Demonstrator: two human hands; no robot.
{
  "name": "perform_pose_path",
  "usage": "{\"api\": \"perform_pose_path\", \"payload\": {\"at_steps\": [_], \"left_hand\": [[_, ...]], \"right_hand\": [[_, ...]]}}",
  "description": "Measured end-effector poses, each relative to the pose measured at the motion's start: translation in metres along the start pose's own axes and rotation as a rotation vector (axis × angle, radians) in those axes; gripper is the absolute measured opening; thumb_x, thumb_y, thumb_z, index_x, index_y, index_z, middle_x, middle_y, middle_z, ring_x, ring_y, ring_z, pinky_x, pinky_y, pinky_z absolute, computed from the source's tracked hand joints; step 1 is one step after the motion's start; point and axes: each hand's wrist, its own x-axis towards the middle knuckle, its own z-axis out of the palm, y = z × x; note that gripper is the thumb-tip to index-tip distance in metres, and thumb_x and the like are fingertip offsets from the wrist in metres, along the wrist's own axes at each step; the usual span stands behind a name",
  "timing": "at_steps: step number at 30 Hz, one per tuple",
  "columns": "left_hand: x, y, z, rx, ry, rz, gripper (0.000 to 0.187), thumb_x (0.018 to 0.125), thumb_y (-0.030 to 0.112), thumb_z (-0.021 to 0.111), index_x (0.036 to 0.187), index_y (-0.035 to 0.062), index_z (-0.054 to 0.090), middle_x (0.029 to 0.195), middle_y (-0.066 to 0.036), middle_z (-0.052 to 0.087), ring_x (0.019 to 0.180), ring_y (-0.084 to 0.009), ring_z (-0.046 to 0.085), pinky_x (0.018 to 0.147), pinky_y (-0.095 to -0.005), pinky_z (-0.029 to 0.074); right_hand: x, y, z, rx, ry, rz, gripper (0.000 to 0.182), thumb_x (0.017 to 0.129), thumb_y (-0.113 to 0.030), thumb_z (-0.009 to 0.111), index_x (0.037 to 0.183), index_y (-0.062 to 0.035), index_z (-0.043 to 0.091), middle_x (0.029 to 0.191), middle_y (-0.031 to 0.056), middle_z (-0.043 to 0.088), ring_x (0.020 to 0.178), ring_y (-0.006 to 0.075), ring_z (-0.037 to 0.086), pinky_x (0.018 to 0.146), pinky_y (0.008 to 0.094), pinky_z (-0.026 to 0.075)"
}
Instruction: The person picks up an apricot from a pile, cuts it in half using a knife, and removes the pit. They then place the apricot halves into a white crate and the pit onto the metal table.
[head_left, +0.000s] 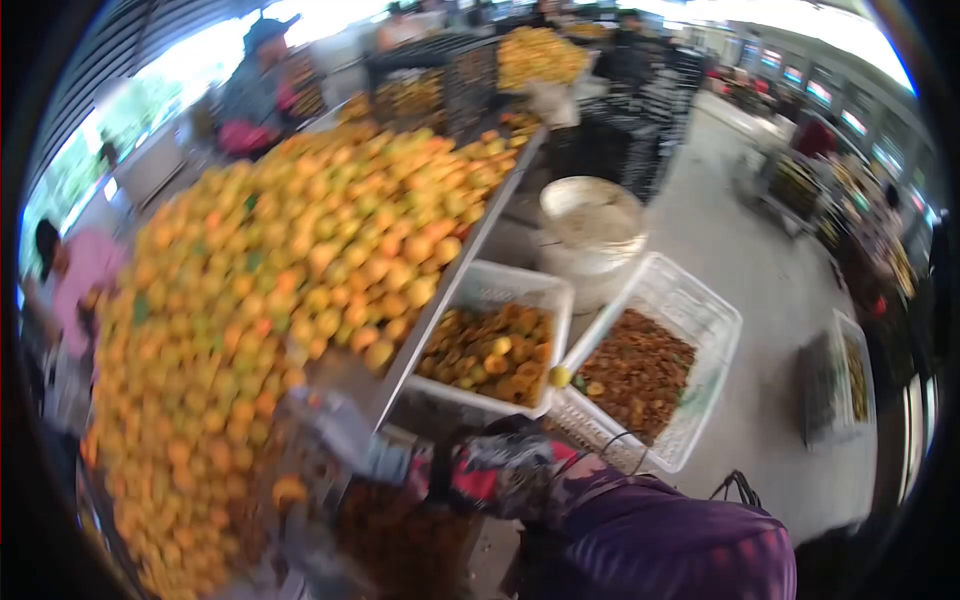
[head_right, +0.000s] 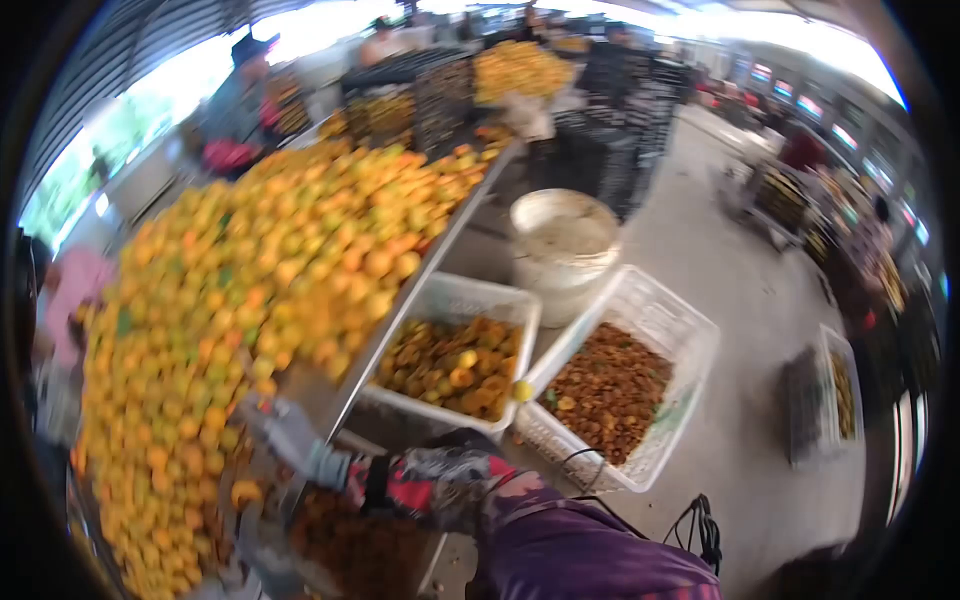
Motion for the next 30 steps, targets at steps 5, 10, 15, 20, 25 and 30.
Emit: {"api": "perform_pose_path", "payload": {"at_steps": [5,10,15,20,25,30], "left_hand": [[-0.004,-0.006,0.012,0.347,0.024,0.095,0.051,0.079,-0.003,0.058,0.128,0.0046,0.050,0.117,-0.005,0.053,0.097,-0.0110,0.052,0.082,-0.0223,0.044],[-0.003,0.011,0.038,0.261,0.053,-0.074,0.052,0.079,-0.002,0.059,0.129,0.0025,0.048,0.117,-0.004,0.051,0.102,-0.0085,0.048,0.088,-0.0223,0.040],[-0.002,0.006,0.039,0.187,0.033,-0.028,0.053,0.079,-0.002,0.060,0.130,0.0025,0.047,0.117,-0.003,0.051,0.103,-0.0089,0.048,0.090,-0.0230,0.040],[0.000,0.009,0.038,0.206,-0.007,0.006,0.053,0.080,-0.002,0.059,0.131,0.0028,0.045,0.118,-0.004,0.052,0.105,-0.0089,0.048,0.091,-0.0234,0.040],[-0.007,-0.002,0.031,0.265,0.118,-0.107,0.055,0.078,-0.003,0.060,0.131,-0.0010,0.044,0.125,-0.006,0.050,0.118,-0.0135,0.044,0.099,-0.0281,0.035],[-0.002,-0.025,0.015,0.040,0.048,-0.029,0.061,0.079,-0.004,0.058,0.135,0.0001,0.038,0.129,-0.008,0.047,0.119,-0.0153,0.044,0.099,-0.0285,0.038]], "right_hand": [[-0.013,-0.032,0.008,0.115,-0.205,-0.266,0.044,0.097,-0.045,0.042,0.083,-0.0039,0.052,0.051,-0.0022,0.037,0.044,0.0092,0.036,0.043,0.0262,0.031],[-0.025,-0.041,0.026,0.287,-0.337,-0.257,0.046,0.098,-0.047,0.041,0.087,-0.0044,0.056,0.050,-0.0039,0.028,0.042,0.0090,0.027,0.042,0.0256,0.030],[-0.030,-0.034,0.031,0.242,-0.360,-0.316,0.045,0.098,-0.045,0.041,0.087,-0.0034,0.056,0.049,-0.0032,0.030,0.041,0.0092,0.028,0.042,0.0262,0.032],[-0.038,-0.030,0.033,0.038,-0.376,-0.360,0.043,0.098,-0.040,0.043,0.087,0.0005,0.054,0.048,-0.0020,0.036,0.041,0.0089,0.035,0.043,0.0248,0.035],[-0.037,-0.019,0.029,-0.412,-0.300,-0.596,0.036,0.100,-0.033,0.042,0.094,0.0010,0.053,0.056,0.0004,0.046,0.045,0.0082,0.043,0.044,0.0253,0.038],[-0.038,0.010,0.036,0.123,-0.321,-0.483,0.017,0.092,-0.017,0.058,0.096,-0.0006,0.054,0.071,0.0010,0.055,0.055,0.0081,0.051,0.047,0.0247,0.039]]}}
